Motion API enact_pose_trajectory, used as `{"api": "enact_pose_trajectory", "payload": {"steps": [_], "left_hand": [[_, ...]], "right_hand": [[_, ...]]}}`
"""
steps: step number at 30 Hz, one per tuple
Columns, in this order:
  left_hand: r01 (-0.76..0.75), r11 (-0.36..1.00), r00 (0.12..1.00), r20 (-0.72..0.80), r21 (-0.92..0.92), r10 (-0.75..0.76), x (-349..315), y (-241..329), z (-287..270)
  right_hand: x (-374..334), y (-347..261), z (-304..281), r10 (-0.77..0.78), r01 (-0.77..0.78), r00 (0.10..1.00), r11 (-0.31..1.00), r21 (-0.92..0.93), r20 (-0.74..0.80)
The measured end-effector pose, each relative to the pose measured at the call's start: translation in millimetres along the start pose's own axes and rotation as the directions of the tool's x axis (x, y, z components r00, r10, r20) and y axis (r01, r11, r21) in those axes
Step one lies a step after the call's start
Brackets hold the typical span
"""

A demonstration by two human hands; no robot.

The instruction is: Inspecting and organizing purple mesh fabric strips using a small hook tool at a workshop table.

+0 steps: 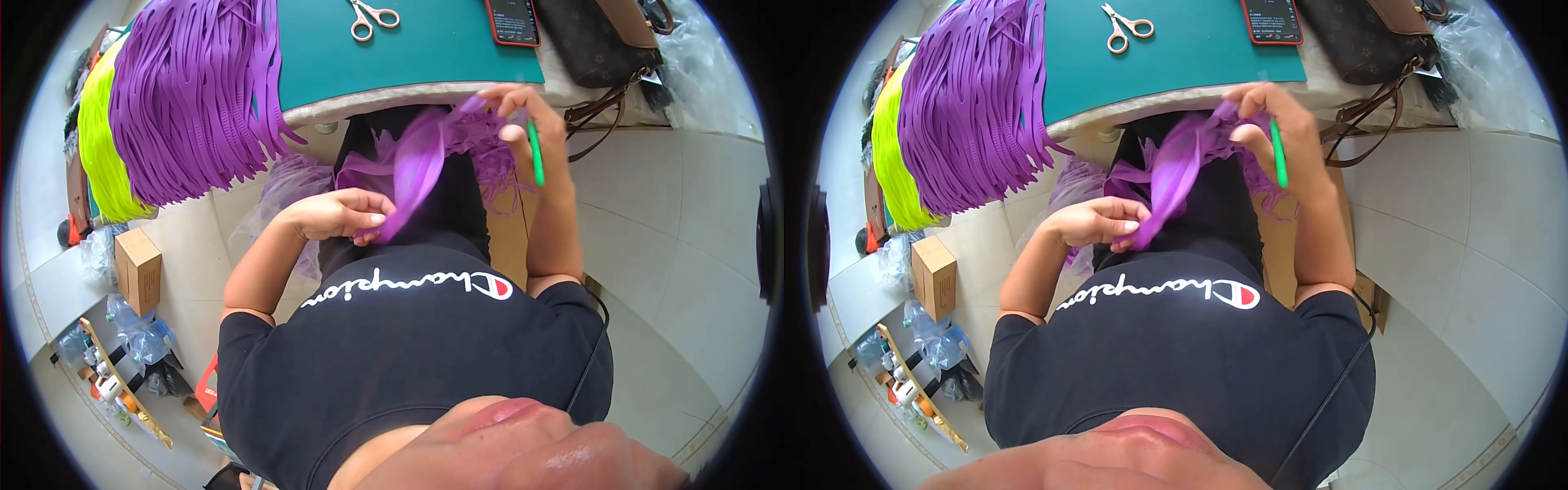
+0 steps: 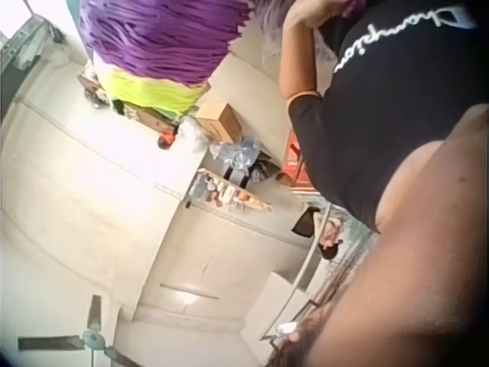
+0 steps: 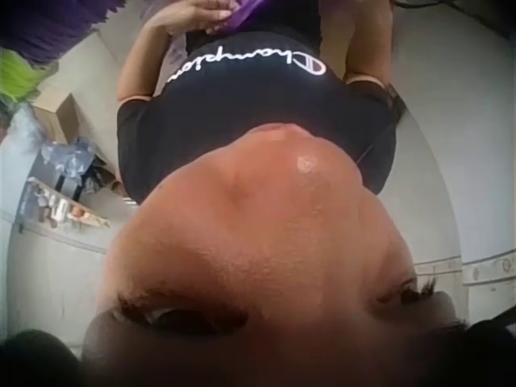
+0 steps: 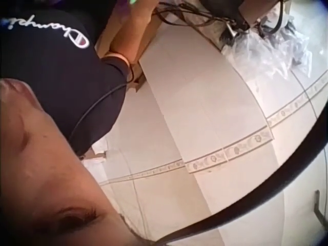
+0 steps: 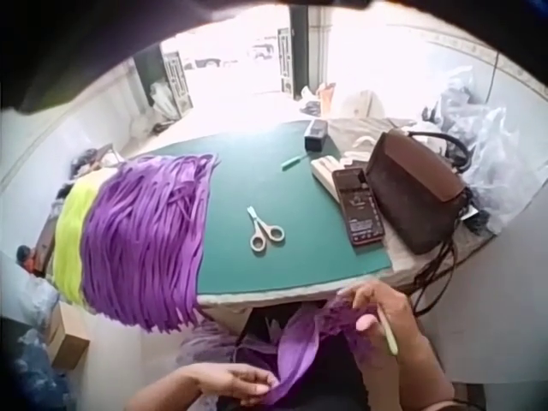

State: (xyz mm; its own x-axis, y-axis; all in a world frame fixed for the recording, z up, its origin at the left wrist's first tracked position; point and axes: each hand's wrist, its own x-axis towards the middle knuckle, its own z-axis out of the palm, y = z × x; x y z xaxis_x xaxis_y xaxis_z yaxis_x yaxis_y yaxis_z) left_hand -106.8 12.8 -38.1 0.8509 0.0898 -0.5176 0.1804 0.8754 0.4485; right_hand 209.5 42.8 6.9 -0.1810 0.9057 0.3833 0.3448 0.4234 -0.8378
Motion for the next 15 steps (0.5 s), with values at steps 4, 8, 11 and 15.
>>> {"api": "enact_pose_trajectory", "payload": {"steps": [4,8,11,15], "left_hand": [[0.069,0.931,0.998,-0.029,0.357,-0.063,12,13,7],[-0.071,0.954,0.994,-0.063,0.292,0.093,14,26,10],[-0.343,0.938,0.888,-0.307,0.054,0.343,22,33,8],[-0.576,0.817,0.759,-0.395,-0.036,0.518,38,28,24]], "right_hand": [[-31,11,27,0.137,-0.111,0.99,0.907,0.406,-0.036],[-41,-10,37,0.204,-0.166,0.979,0.848,0.503,-0.022],[-48,-17,48,0.231,-0.156,0.972,0.795,0.586,-0.054],[-56,-24,69,0.275,-0.168,0.959,0.741,0.651,-0.066]]}}
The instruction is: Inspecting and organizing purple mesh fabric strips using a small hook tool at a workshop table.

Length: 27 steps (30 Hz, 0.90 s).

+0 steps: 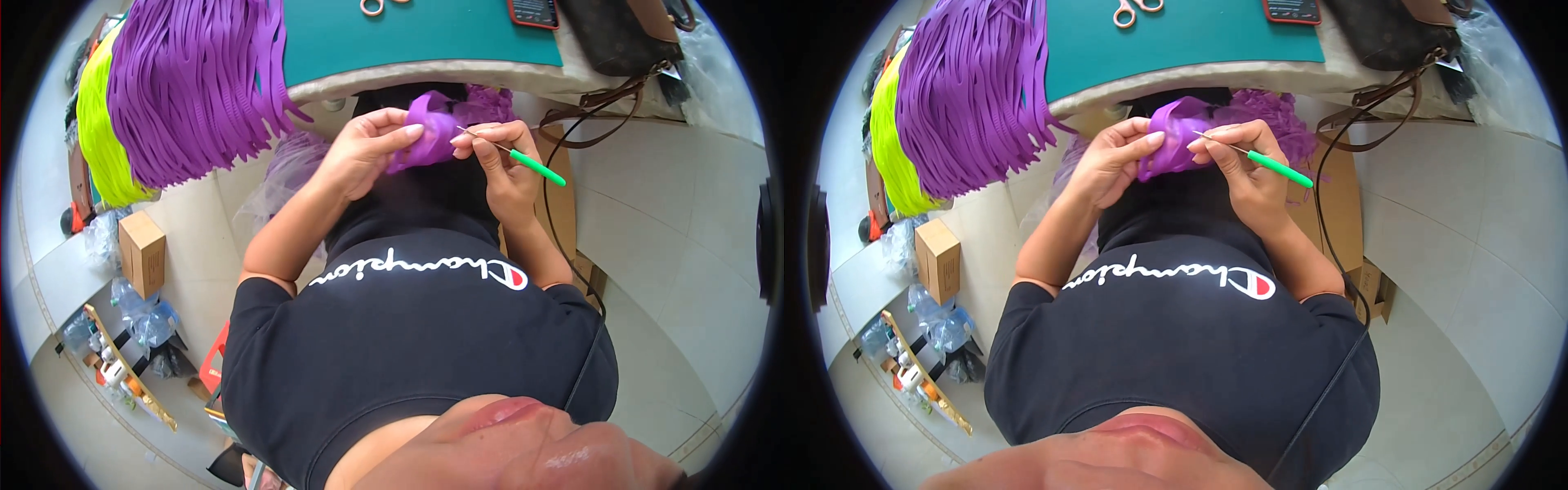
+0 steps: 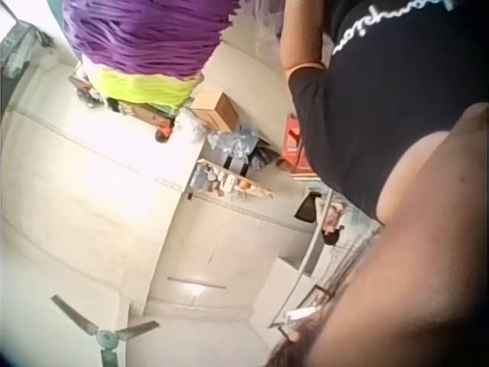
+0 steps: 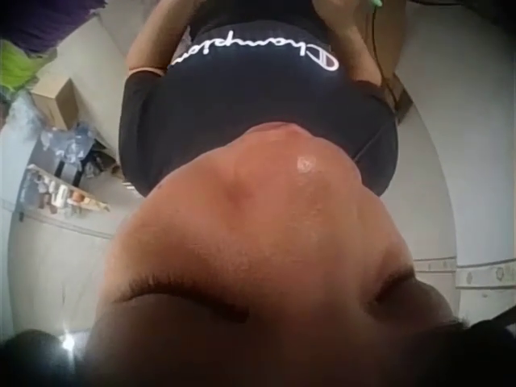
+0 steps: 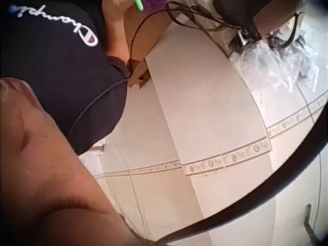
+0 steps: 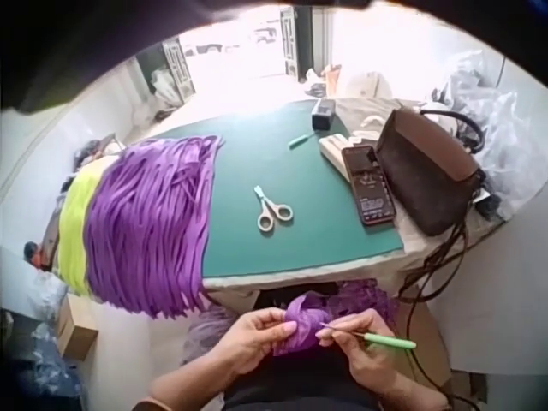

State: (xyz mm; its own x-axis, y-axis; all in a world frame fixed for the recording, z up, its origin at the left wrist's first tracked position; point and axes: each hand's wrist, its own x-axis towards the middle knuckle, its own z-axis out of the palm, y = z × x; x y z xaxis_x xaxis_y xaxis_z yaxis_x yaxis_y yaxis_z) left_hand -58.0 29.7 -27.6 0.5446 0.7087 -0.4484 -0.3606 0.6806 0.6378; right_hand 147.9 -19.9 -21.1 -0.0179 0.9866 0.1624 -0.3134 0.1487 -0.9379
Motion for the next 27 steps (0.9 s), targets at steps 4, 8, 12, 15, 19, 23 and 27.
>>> {"api": "enact_pose_trajectory", "payload": {"steps": [4,8,12,15,19,23,27], "left_hand": [[-0.077,0.991,0.995,-0.066,-0.112,0.069,2,-21,9],[-0.103,0.978,0.987,-0.138,-0.183,0.078,2,-28,13],[-0.119,0.981,0.982,-0.161,-0.151,0.094,1,-32,19],[-0.138,0.979,0.979,-0.172,-0.153,0.111,2,-34,22],[-0.155,0.977,0.977,-0.167,-0.147,0.13,2,-37,20],[-0.16,0.977,0.975,-0.175,-0.138,0.135,2,-37,23],[-0.227,0.971,0.958,-0.197,-0.074,0.209,4,-40,23]], "right_hand": [[-5,15,13,-0.012,0.008,0.997,0.998,-0.066,-0.073],[-8,21,14,-0.032,0.01,0.99,0.988,-0.154,-0.14],[-8,25,12,-0.024,-0.008,0.987,0.981,-0.195,-0.162],[-9,28,11,-0.025,-0.01,0.986,0.978,-0.209,-0.164],[-9,30,12,-0.039,0.001,0.983,0.979,-0.206,-0.177],[-9,30,12,-0.032,-0.009,0.984,0.972,-0.233,-0.174],[-8,30,13,-0.065,0.011,0.98,0.96,-0.279,-0.186]]}}
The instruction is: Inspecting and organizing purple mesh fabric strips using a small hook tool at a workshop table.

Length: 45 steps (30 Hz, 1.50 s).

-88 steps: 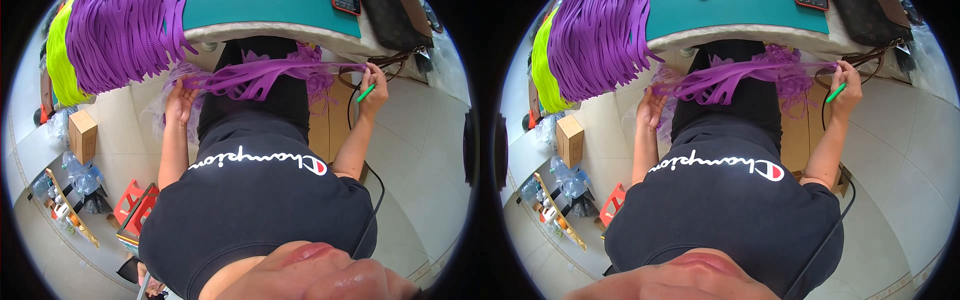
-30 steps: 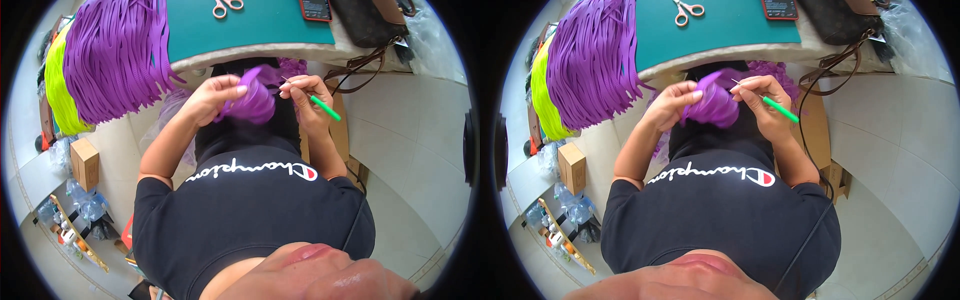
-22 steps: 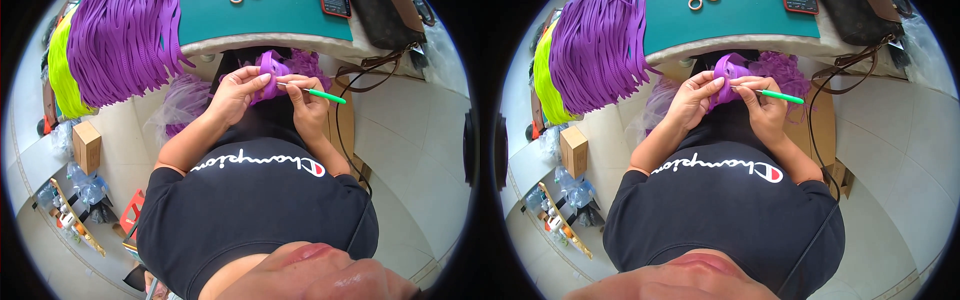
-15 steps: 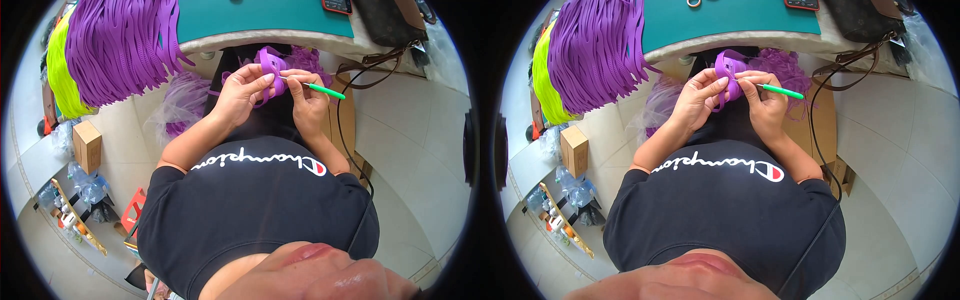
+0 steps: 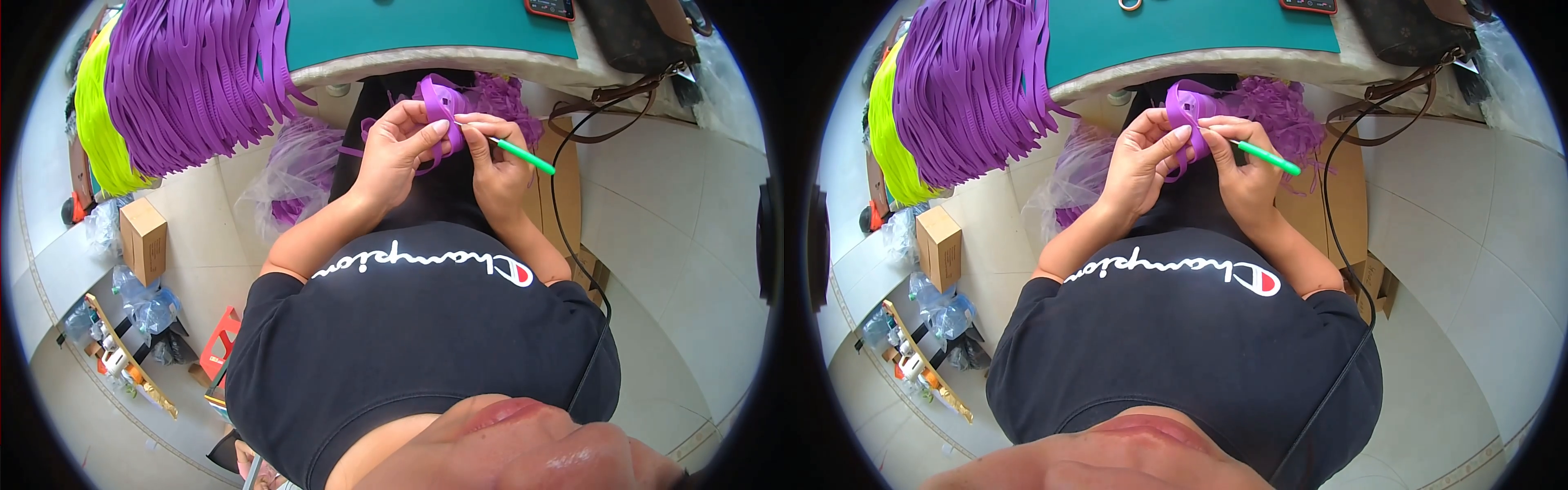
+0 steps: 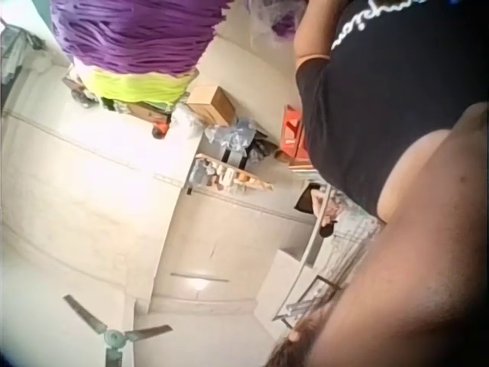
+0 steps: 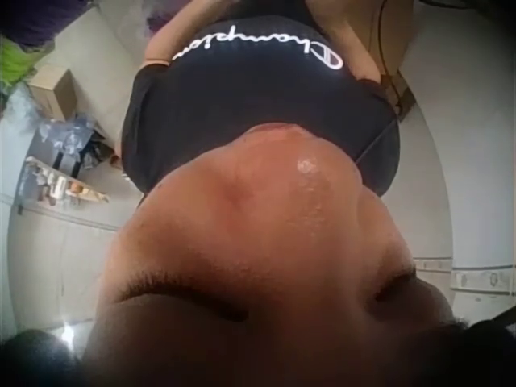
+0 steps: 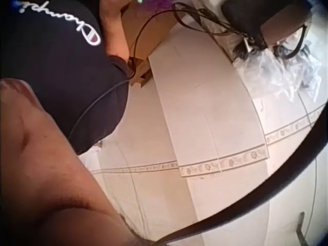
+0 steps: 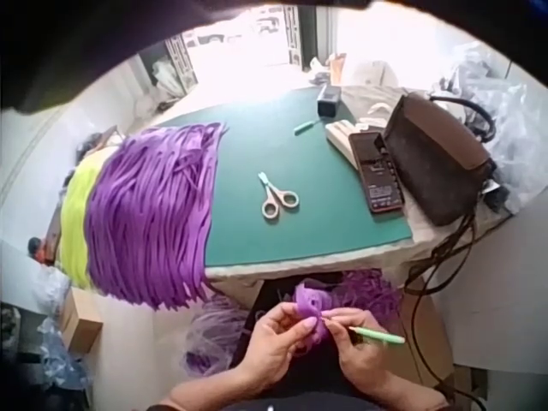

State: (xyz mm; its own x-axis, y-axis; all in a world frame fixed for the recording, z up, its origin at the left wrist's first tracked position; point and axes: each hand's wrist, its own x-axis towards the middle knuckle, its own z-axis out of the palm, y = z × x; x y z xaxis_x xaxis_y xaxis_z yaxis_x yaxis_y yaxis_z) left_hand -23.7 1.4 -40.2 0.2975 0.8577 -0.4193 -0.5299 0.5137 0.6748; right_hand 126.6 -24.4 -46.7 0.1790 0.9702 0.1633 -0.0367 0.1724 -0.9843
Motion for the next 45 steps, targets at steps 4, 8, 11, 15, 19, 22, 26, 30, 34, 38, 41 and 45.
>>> {"api": "enact_pose_trajectory", "payload": {"steps": [4,8,11,15,19,22,26,30,34,38,41,45], "left_hand": [[-0.199,0.968,0.98,0.016,0.156,0.199,2,-10,-3],[-0.197,0.951,0.979,0.003,0.238,0.202,-4,-7,-5],[0.142,0.982,0.986,0.074,0.125,-0.152,-13,14,-12],[0.112,0.963,0.957,0.233,0.246,-0.171,-40,52,-39],[-0.099,0.962,0.959,0.281,0.256,0.024,-67,89,-60],[-0.242,0.946,0.933,0.319,0.215,0.166,-85,111,-68],[-0.382,0.924,0.835,0.428,-0.002,0.346,-99,131,-89],[-0.37,0.859,0.726,0.467,-0.353,0.504,-119,150,-101],[-0.525,0.824,0.85,0.174,0.211,0.497,-116,146,-91],[-0.477,0.827,0.878,0.212,0.297,0.43,-84,121,-58],[-0.348,0.865,0.934,0.213,0.363,0.287,-61,97,-23],[-0.232,0.928,0.937,0.325,0.29,0.133,-45,74,-8]], "right_hand": [[-1,-2,0,-0.152,0.179,0.983,0.902,-0.393,0.1],[1,2,-1,-0.136,0.141,0.99,0.903,-0.406,0.043],[16,13,-17,-0.085,0.032,0.979,0.962,-0.272,-0.184],[18,31,-42,0.077,-0.148,0.955,0.961,-0.235,-0.288],[12,34,-52,0.156,-0.239,0.94,0.936,-0.259,-0.302],[14,33,-54,0.162,-0.209,0.947,0.966,-0.151,-0.277],[14,32,-56,0.176,-0.216,0.944,0.969,-0.12,-0.278],[11,31,-64,0.21,-0.244,0.947,0.962,-0.121,-0.242],[10,1,-61,0.102,-0.105,0.994,0.952,-0.286,-0.023],[19,-34,-32,0.091,-0.098,0.972,0.995,0.024,0.216],[21,-49,12,-0.011,-0.075,0.927,0.975,0.211,0.376],[37,-61,36,0.09,-0.239,0.919,0.902,0.36,0.383]]}}
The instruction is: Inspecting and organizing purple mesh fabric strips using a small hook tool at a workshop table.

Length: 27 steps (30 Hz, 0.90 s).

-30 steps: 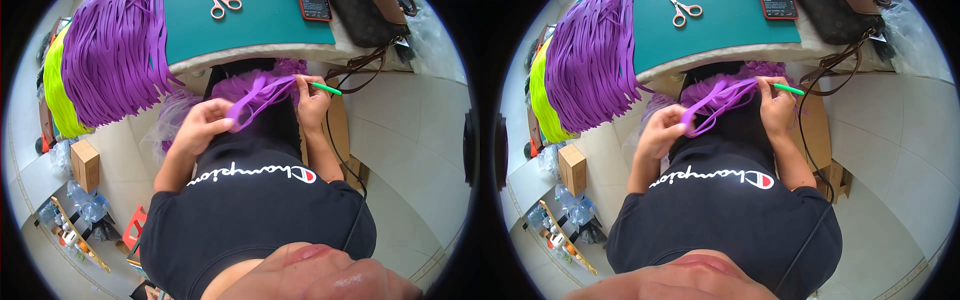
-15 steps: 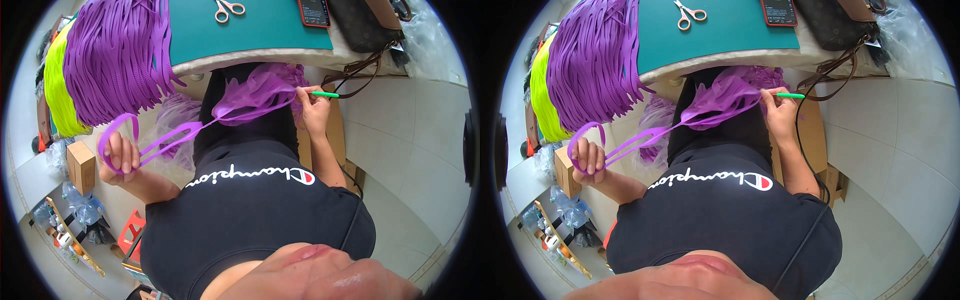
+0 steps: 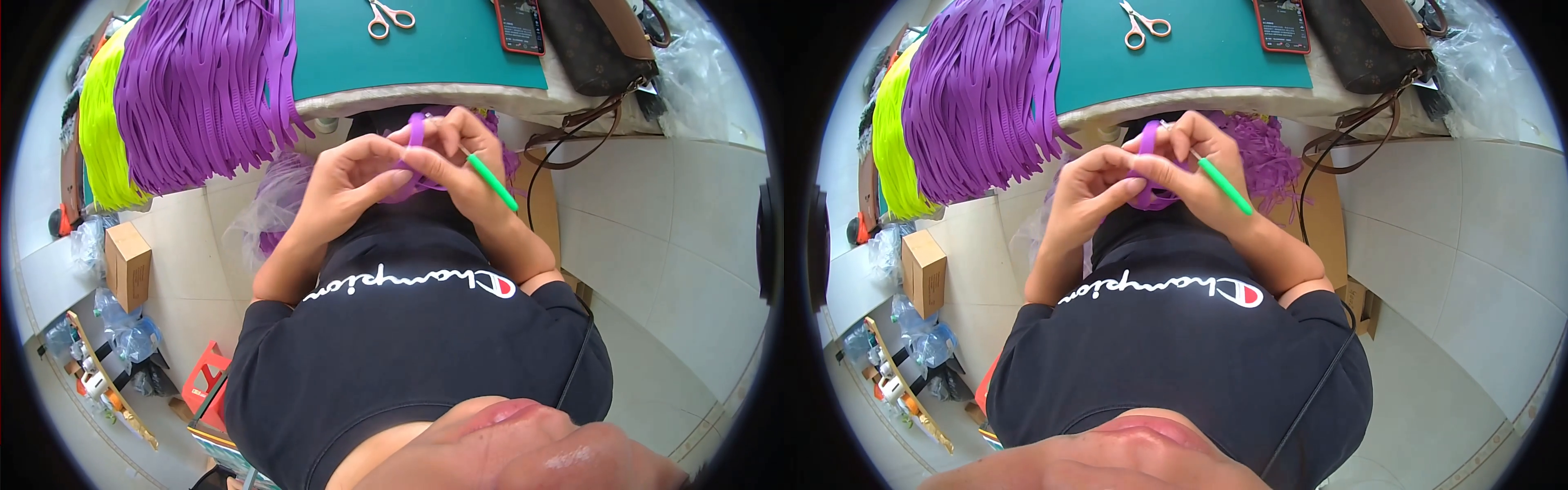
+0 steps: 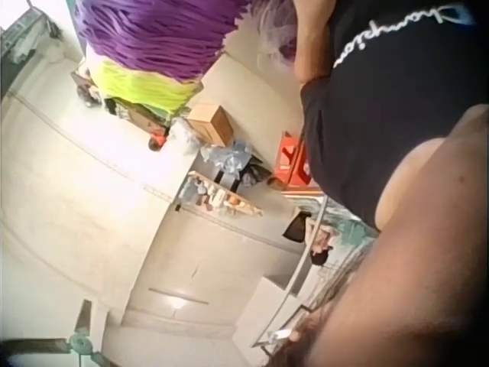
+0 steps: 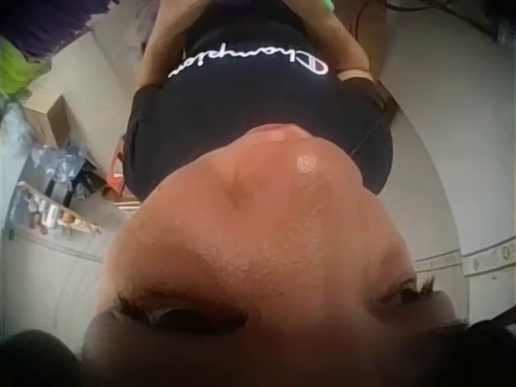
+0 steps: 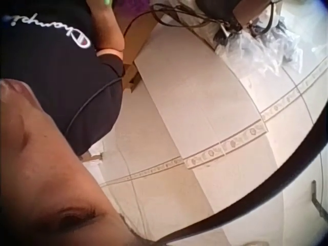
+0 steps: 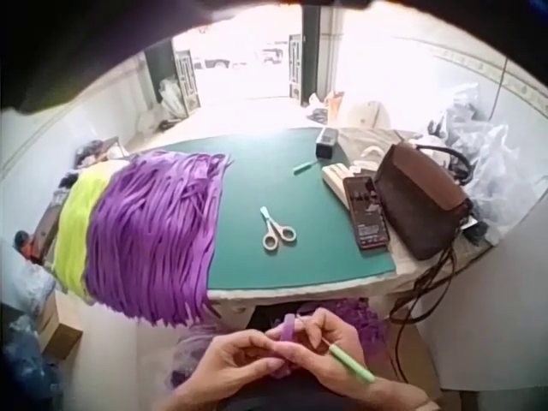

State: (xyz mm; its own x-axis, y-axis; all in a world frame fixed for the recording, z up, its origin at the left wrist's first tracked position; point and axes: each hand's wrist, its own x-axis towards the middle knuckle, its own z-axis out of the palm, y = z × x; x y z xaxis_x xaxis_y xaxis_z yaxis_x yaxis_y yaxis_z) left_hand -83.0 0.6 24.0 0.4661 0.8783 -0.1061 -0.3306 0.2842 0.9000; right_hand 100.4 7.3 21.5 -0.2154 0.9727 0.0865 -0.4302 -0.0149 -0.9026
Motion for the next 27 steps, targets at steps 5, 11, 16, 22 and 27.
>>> {"api": "enact_pose_trajectory", "payload": {"steps": [5,11,16,22,27], "left_hand": [[-0.014,0.879,0.998,0.067,0.476,-0.02,15,-33,-22],[0.215,0.966,0.963,0.135,0.141,-0.234,14,-47,-47],[0.195,0.98,0.95,0.252,-0.026,-0.182,2,-42,-56],[0.248,0.967,0.925,0.284,0.057,-0.254,-12,-49,-71],[0.207,0.977,0.939,0.273,0.045,-0.211,-22,-64,-83]], "right_hand": [[34,-31,-4,-0.345,0.337,0.938,0.928,-0.157,-0.029],[106,-96,-16,-0.615,0.597,0.788,0.773,-0.212,-0.025],[155,-104,-54,-0.522,0.495,0.838,0.85,-0.179,-0.161],[177,-111,-61,-0.471,0.44,0.856,0.88,-0.177,-0.214],[175,-119,-51,-0.459,0.445,0.877,0.888,-0.12,-0.142]]}}
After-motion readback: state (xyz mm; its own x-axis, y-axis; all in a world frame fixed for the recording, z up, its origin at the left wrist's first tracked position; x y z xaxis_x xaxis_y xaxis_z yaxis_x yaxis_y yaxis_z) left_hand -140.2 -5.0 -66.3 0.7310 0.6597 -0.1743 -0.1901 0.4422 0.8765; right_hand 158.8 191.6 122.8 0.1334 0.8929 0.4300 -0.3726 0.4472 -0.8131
